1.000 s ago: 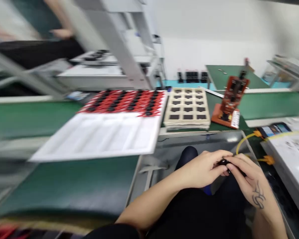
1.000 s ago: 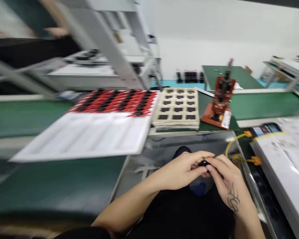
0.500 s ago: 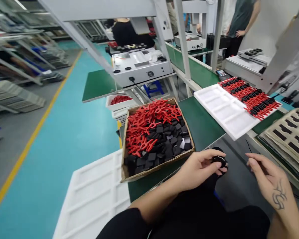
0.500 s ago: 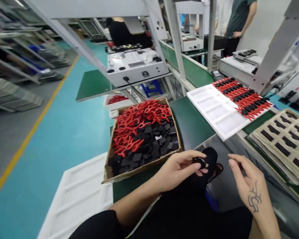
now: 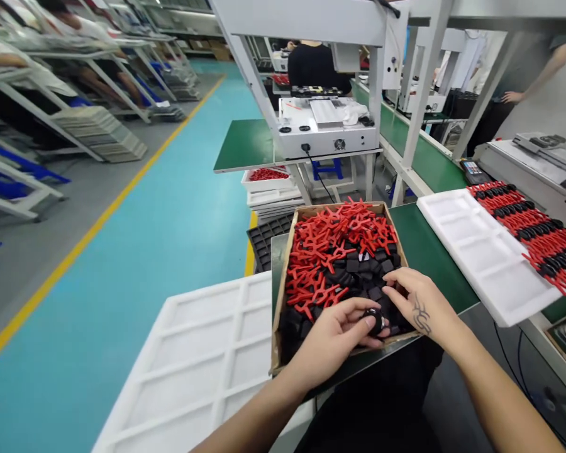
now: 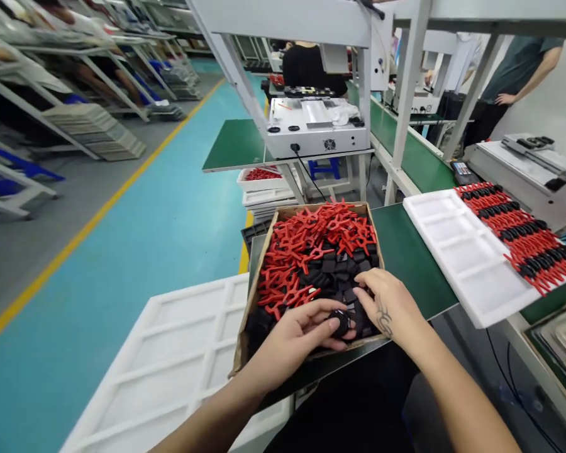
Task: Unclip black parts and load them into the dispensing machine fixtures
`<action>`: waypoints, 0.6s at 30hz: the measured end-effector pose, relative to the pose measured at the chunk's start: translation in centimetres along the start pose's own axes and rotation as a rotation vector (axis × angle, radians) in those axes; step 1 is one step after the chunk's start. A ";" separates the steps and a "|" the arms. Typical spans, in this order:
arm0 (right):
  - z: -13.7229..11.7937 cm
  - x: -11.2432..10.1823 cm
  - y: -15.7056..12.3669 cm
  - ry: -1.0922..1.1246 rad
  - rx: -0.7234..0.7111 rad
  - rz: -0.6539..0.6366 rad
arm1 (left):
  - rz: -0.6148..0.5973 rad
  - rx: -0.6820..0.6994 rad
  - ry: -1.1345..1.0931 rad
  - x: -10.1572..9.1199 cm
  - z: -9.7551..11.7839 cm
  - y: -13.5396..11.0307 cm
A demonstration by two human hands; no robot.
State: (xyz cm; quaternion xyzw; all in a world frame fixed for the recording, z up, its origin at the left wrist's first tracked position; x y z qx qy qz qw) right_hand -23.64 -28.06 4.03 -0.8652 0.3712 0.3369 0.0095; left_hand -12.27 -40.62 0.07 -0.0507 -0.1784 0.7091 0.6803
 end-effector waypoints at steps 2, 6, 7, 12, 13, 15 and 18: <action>0.2 1.7 2.0 -0.026 0.022 -0.042 | -0.072 -0.021 -0.016 0.5 -0.2 -0.4; 0.9 4.6 4.6 -0.055 0.100 -0.060 | -0.126 -0.007 -0.014 0.6 -0.2 -0.8; 1.0 5.0 4.9 -0.053 0.108 -0.062 | -0.114 0.001 -0.024 0.4 -0.2 -0.8; 1.0 3.7 4.7 0.006 0.142 -0.044 | -0.021 -0.001 -0.123 -0.5 -0.5 -0.8; 1.1 2.8 4.3 0.046 0.165 -0.031 | -0.006 -0.004 -0.145 -0.6 -0.6 -0.7; 1.4 0.9 3.0 0.204 0.250 -0.009 | 0.021 -0.002 -0.180 -0.8 -0.5 -0.6; 1.4 -1.0 0.8 0.495 0.364 0.032 | 0.039 0.013 -0.220 -0.9 -0.4 -0.4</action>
Point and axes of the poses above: each hand's wrist, its own y-axis towards the middle knuckle, its own x-axis out of the palm, z = x × y, the point moved 7 cm from there along y, towards the middle knuckle, and after that the axes turned 10 degrees about y, right-handed, at the moved point
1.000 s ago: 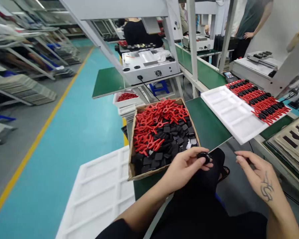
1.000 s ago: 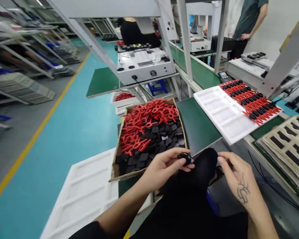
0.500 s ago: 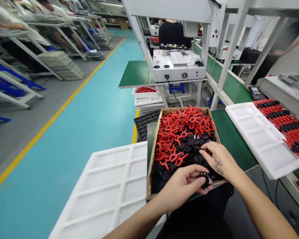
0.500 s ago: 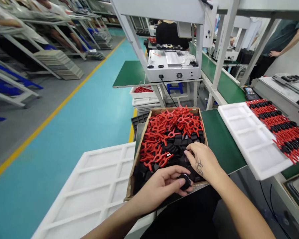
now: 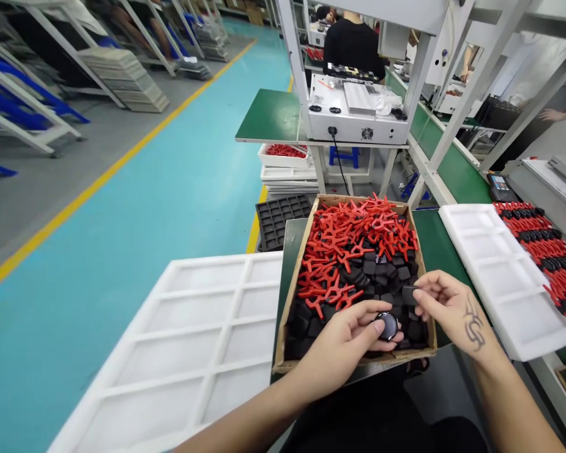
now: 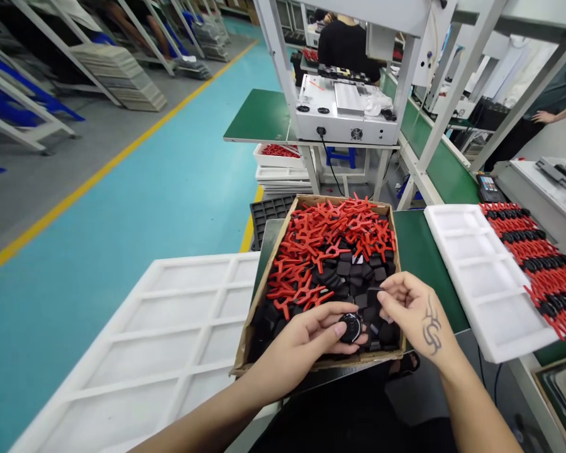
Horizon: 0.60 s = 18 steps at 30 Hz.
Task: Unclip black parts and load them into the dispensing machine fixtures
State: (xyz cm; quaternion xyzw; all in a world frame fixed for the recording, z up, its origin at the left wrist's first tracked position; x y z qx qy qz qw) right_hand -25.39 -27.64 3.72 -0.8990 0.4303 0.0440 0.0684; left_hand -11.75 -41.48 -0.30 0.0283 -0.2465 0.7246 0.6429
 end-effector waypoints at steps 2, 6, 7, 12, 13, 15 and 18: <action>-0.2 0.1 -1.3 0.044 0.018 -0.020 | 0.004 0.000 -0.023 -0.1 -0.1 0.2; -1.0 2.3 -2.8 -0.119 -0.081 -0.126 | 0.030 -0.010 -0.068 -0.4 -0.4 0.2; -1.2 2.8 -3.0 -0.159 -0.139 -0.138 | 0.034 -0.013 -0.083 -0.5 -0.5 0.2; -1.2 3.5 -3.7 -0.194 -0.270 -0.188 | 0.027 -0.016 -0.094 -0.6 -0.8 0.0; -1.1 3.5 -3.8 -0.197 -0.277 -0.202 | 0.027 -0.011 -0.083 -0.6 -0.8 0.1; -0.9 3.5 -3.9 -0.231 -0.298 -0.232 | 0.021 -0.003 -0.062 -0.6 -0.7 0.1; -0.9 3.3 -3.9 -0.340 -0.360 -0.266 | 0.008 0.002 -0.068 -0.4 -0.7 0.2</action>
Point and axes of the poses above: each hand's wrist, its own y-axis towards the middle knuckle, its own x-axis out of the palm, z = x × y, the point moved 7 cm from there along y, towards the middle knuckle, and after that the axes turned 10 degrees about y, right-handed, at the moved point
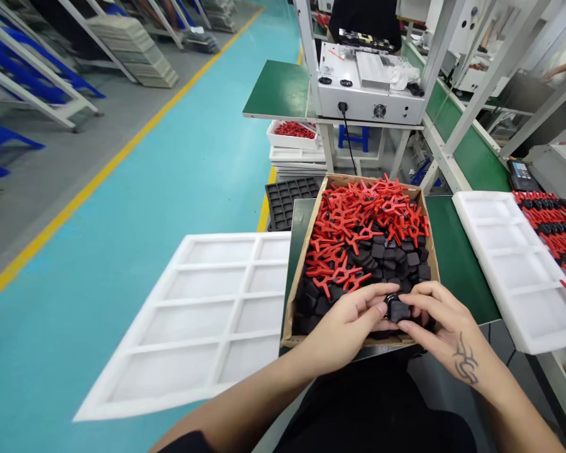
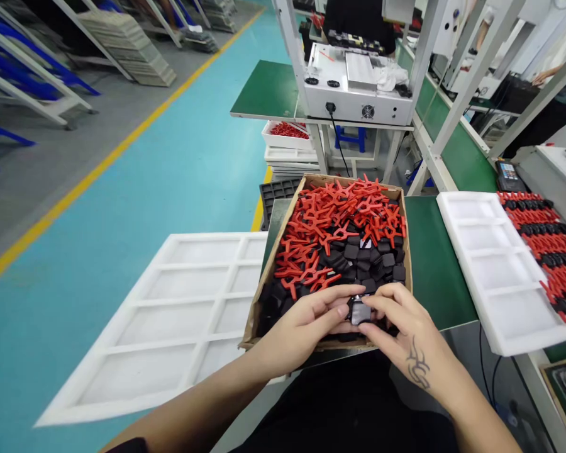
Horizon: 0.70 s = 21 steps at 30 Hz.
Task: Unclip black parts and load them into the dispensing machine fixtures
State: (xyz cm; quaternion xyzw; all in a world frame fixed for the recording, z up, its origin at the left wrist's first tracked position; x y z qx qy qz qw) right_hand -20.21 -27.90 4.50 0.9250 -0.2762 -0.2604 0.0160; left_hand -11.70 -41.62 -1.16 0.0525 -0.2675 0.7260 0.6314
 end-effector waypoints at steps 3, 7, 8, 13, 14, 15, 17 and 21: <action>-0.3 -0.2 0.1 -0.105 -0.094 -0.008 | -0.022 0.001 -0.021 0.2 0.1 0.0; -0.4 -0.1 0.1 -0.170 -0.162 0.010 | -0.019 0.016 -0.030 0.2 0.2 0.1; -0.4 0.0 0.1 -0.176 -0.172 0.016 | -0.010 0.021 -0.030 0.2 0.3 0.1; -0.7 0.4 0.1 -0.213 -0.212 0.023 | 0.006 -0.016 -0.037 -0.1 0.2 0.1; -0.7 0.4 0.2 -0.220 -0.219 0.024 | -0.001 -0.023 -0.044 -0.1 0.2 0.1; -0.8 0.4 0.2 -0.226 -0.223 0.025 | -0.008 -0.026 -0.051 -0.1 0.2 0.0; -0.8 0.4 0.2 -0.235 -0.223 0.026 | -0.017 -0.022 -0.060 -0.1 0.3 0.0; -0.6 0.3 0.0 -0.244 -0.202 0.026 | -0.024 -0.016 -0.026 -0.1 0.2 -0.1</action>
Point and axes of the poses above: each hand's wrist, its own y-axis towards the middle knuckle, its own x-axis out of the palm, z = x × y, the point moved 7 cm from there along y, towards the middle knuckle, and after that the axes turned 10 degrees about y, right-handed, at the moved point
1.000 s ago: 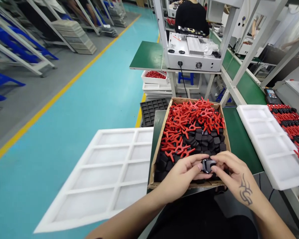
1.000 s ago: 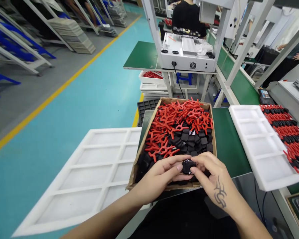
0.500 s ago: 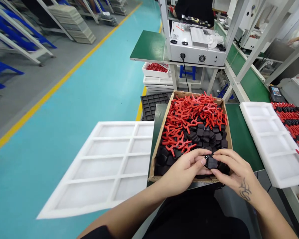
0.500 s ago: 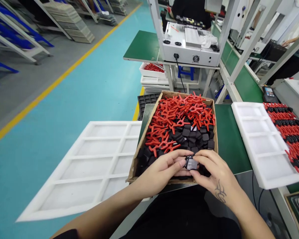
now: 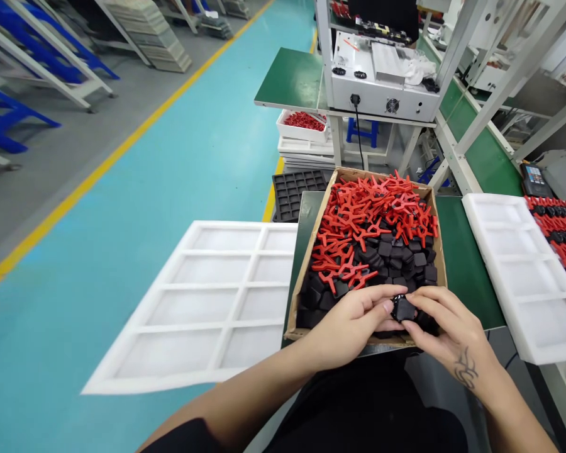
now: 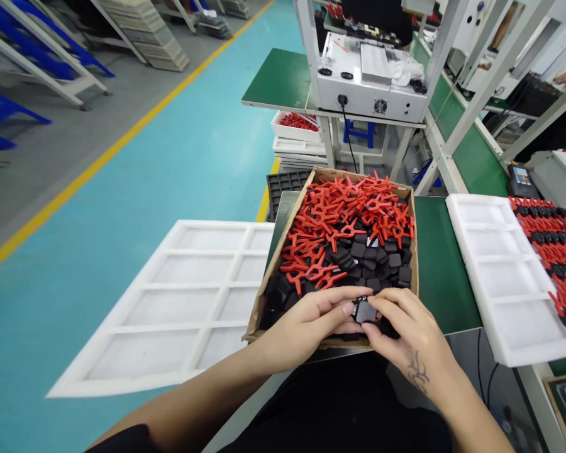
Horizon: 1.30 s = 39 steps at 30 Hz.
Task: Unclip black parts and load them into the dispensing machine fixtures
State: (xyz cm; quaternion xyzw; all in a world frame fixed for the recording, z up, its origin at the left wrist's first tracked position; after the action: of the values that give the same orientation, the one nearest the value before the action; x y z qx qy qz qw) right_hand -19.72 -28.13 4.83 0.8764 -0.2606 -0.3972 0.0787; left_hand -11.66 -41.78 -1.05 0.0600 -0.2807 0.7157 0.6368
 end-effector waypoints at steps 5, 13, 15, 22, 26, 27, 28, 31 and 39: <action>0.3 0.1 -0.2 -0.002 0.004 -0.007 | 0.000 -0.010 0.030 0.0 -0.4 0.2; 0.2 0.2 -0.2 -0.003 0.005 -0.021 | 0.001 0.000 0.041 0.0 -0.5 0.1; 0.1 0.2 -0.1 -0.004 0.000 -0.020 | 0.006 -0.009 0.038 0.0 -0.5 0.1; -0.8 0.4 0.3 -0.020 -0.034 -0.006 | 0.055 0.029 0.124 0.0 0.2 0.0; -1.2 -0.2 1.2 0.002 -0.057 -0.056 | 0.105 0.058 0.171 -0.1 0.7 -0.5; -0.9 -0.7 1.8 0.015 -0.042 -0.046 | 0.106 0.062 0.149 0.0 0.8 -0.6; -0.3 -1.3 2.6 0.024 -0.015 -0.014 | 0.105 0.065 0.119 0.0 0.8 -0.6; 2.6 -3.0 5.5 -0.053 0.110 0.140 | 0.102 0.081 0.024 0.2 0.9 -0.5; 8.7 -0.7 10.5 -0.396 0.320 0.108 | 0.125 0.124 0.017 -0.3 1.0 -0.3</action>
State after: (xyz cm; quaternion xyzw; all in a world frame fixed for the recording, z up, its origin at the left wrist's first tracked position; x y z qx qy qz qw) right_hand -30.70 -36.06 3.05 0.7677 -0.3770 -0.5100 -0.0922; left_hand -11.57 -42.53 -0.19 0.0757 -0.2334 0.7706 0.5882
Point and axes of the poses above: each hand's wrist, its own y-axis towards the middle knuckle, its own x-axis out of the palm, z = x × y, the point moved 7 cm from there along y, towards the middle knuckle, and after that the axes turned 10 degrees about y, right-handed, at the moved point
